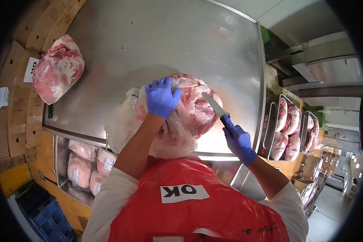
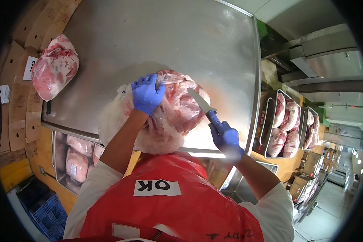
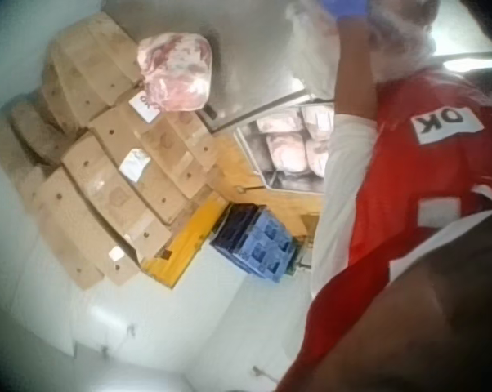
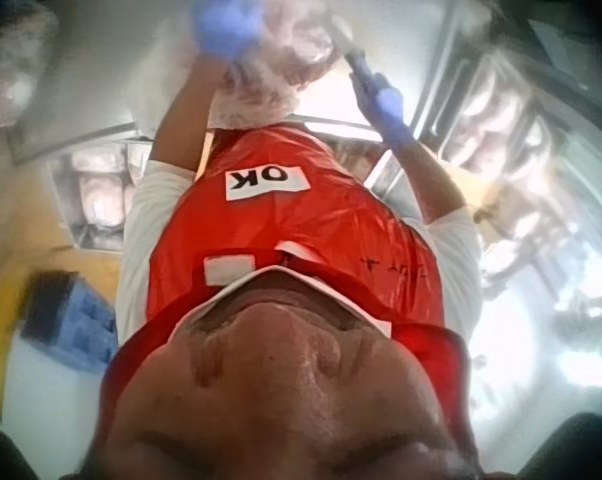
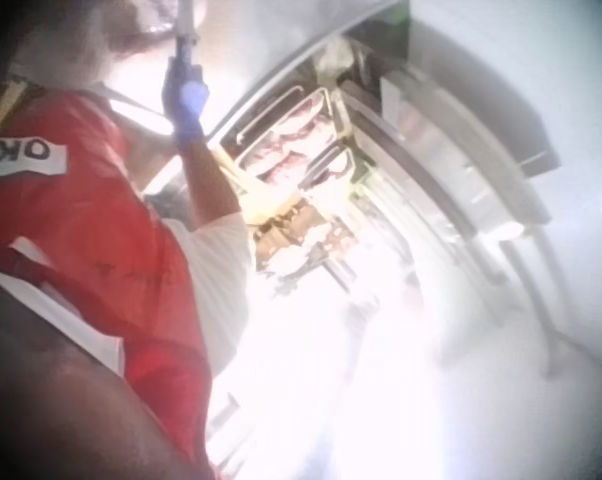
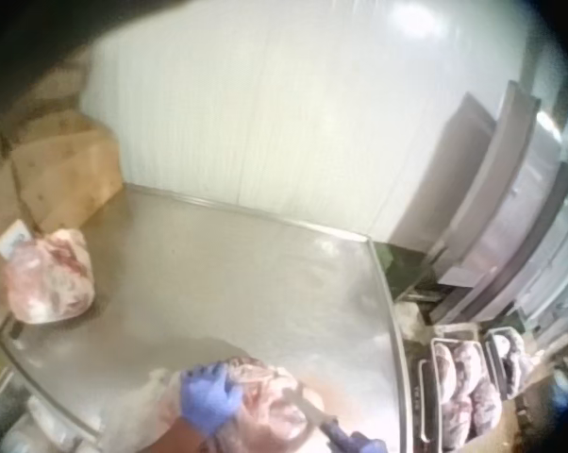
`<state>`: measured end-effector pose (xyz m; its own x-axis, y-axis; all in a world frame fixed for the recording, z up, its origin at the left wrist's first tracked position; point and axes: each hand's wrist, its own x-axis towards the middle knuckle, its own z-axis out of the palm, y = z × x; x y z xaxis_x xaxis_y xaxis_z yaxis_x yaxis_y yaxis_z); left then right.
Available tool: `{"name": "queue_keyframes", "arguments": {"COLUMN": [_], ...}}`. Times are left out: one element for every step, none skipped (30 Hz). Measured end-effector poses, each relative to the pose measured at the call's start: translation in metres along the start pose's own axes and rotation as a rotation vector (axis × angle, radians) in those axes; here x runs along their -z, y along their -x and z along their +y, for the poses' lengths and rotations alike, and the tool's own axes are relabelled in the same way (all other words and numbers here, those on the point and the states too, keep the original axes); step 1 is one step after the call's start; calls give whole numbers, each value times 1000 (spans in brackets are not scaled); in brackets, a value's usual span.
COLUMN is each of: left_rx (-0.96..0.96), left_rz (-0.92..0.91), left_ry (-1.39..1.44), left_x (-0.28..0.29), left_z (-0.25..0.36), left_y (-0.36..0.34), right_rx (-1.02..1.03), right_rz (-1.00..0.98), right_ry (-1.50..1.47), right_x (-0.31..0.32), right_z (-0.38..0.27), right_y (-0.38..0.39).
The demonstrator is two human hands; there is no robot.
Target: The person cuts a large piece of raw meat on a stainless steel table using a knife. They trim and separate portions, then place the cut meat into a metal tray. The person also handles plastic-wrapped meat packages, moving them between the table and a tray.
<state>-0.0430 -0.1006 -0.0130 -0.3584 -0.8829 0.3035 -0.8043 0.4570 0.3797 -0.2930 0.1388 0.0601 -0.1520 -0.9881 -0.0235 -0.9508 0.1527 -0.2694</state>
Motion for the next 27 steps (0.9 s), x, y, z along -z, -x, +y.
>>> {"name": "queue_keyframes", "arguments": {"left_rx": [3, 2, 2, 1, 10, 21, 30, 16, 0, -17, -36, -51, -59, -69, -68, -64, -64, -67, -67, -65, -69, -72, -86, -100, -113, -120, -118], "left_rz": [9, 1, -7, -15, -54, -92, -131, -123, -117, -111, -111, -116, -127, -125, -123, -129, -136, -146, -153, -161, -176, -190, -150, -110, -68, -62, -56], "left_ry": [-19, -22, -25, -28, -36, -38, -41, -37, -33, -27, -20, -16, -16, -11, -11, -9, -11, -8, -6, -3, 1, 4, 20, 36, 52, 52, 46], "left_x": [2, 2, 4, 6, 6, 7, 9, 10, 11, 12, 9, 4, 2, 1, 1, 2, 2, 3, 4, 6, 6, 6, 3, 0, -3, -5, -6], "left_z": [-1, 1, 2, 2, 3, 6, 9, 10, 11, 12, 12, 10, 6, 6, 2, -4, -5, -1, 0, 0, 1, 1, 0, 0, -1, -1, -3], "left_y": [2, 1, 0, -1, -2, -5, -6, -5, -3, -4, -6, -6, -5, -6, -6, -2, -1, -2, -4, -4, -2, -2, -1, 0, 0, 0, 0], "right_rx": [30, 22, 14, 7, -10, -45, -65, -82, -105, -91, -80, -69, -65, -63, -27, 7, 3, -5, 27, 35, 36, 38, 75, 80, 86, 93, 35], "right_rz": [60, 83, 106, 129, 184, 208, 206, 204, 154, 120, 89, 51, -13, -97, -123, -156, -127, -98, -35, -59, -85, -111, -94, -119, -143, -172, -235], "right_ry": [-56, -62, -68, -75, -111, -76, -56, -43, -49, -40, -31, -26, -9, 75, 85, 95, 142, 192, 155, 154, 150, 146, 166, 201, 236, 267, 321], "right_x": [-16, -18, -20, -24, -33, -41, -45, -42, -32, -19, -1, 18, 43, 61, 79, 94, 109, 121, 125, 132, 138, 142, 142, 144, 145, 145, 152], "right_z": [7, 5, 1, -5, -5, -7, -9, -15, -15, -14, -16, -22, -35, -34, -32, -34, -40, -45, -48, -57, -68, -76, -82, -84, -85, -87, -101], "right_y": [5, 6, 8, 9, 14, 16, 22, 25, 26, 27, 26, 27, 28, 34, 37, 41, 43, 45, 45, 41, 35, 27, 19, 12, 4, -5, -17]}}
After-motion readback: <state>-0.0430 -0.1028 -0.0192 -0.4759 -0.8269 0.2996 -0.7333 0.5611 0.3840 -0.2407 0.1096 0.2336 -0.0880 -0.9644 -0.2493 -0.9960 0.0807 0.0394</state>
